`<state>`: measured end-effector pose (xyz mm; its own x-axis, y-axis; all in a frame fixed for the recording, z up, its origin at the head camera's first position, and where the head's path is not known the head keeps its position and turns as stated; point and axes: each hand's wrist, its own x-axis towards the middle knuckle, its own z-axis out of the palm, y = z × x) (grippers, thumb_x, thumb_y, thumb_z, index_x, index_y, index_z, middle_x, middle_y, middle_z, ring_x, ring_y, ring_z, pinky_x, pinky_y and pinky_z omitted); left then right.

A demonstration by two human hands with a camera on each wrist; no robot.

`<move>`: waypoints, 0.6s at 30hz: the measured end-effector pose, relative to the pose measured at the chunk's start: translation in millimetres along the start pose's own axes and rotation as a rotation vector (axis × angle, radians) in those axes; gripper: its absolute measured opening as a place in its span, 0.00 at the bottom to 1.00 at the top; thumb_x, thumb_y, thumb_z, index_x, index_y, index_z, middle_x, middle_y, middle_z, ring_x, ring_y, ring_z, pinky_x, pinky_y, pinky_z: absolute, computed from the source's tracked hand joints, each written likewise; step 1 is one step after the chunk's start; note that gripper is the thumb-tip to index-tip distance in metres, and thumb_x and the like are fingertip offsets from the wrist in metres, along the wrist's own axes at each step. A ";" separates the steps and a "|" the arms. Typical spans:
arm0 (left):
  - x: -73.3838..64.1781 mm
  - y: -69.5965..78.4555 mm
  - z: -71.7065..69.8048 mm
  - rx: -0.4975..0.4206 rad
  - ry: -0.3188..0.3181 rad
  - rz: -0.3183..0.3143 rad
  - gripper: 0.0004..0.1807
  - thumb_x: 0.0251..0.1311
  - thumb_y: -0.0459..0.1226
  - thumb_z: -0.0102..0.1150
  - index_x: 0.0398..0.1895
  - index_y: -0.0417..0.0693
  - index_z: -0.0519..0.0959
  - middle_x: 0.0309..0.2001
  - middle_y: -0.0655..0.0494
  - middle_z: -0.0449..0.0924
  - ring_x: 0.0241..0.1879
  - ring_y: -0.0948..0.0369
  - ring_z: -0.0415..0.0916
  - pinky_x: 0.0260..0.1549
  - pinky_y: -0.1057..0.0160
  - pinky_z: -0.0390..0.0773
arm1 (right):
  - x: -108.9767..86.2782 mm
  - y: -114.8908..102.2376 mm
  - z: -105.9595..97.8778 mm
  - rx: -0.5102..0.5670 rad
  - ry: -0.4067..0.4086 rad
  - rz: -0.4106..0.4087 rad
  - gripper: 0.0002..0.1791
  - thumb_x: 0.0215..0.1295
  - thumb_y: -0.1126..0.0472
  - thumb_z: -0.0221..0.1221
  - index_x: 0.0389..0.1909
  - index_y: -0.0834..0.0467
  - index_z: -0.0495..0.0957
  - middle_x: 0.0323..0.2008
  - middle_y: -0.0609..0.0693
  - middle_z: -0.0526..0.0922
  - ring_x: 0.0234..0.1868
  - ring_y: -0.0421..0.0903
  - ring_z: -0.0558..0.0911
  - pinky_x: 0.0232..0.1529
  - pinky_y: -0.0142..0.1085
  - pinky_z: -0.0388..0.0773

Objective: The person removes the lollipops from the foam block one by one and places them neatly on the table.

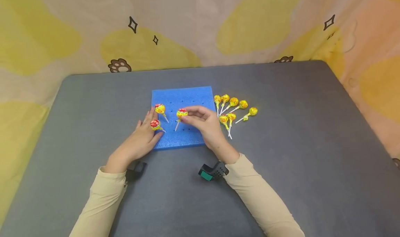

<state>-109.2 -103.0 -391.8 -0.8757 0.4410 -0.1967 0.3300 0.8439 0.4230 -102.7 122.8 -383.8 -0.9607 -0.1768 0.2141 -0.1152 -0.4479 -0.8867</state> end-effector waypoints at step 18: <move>-0.9 3.1 -3.0 -0.007 -0.013 -0.002 0.40 0.71 0.46 0.43 0.74 0.36 0.36 0.75 0.44 0.26 0.73 0.49 0.28 0.67 0.43 0.37 | -14.7 -38.4 -46.1 -0.051 0.159 0.037 0.16 0.63 0.78 0.52 0.36 0.57 0.84 0.33 0.52 0.86 0.32 0.45 0.85 0.39 0.36 0.81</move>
<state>-108.4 -101.7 -387.7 -0.8720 0.4428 -0.2088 0.3252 0.8428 0.4289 -95.8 183.0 -371.8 -0.9919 -0.0491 0.1173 -0.0883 -0.3975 -0.9133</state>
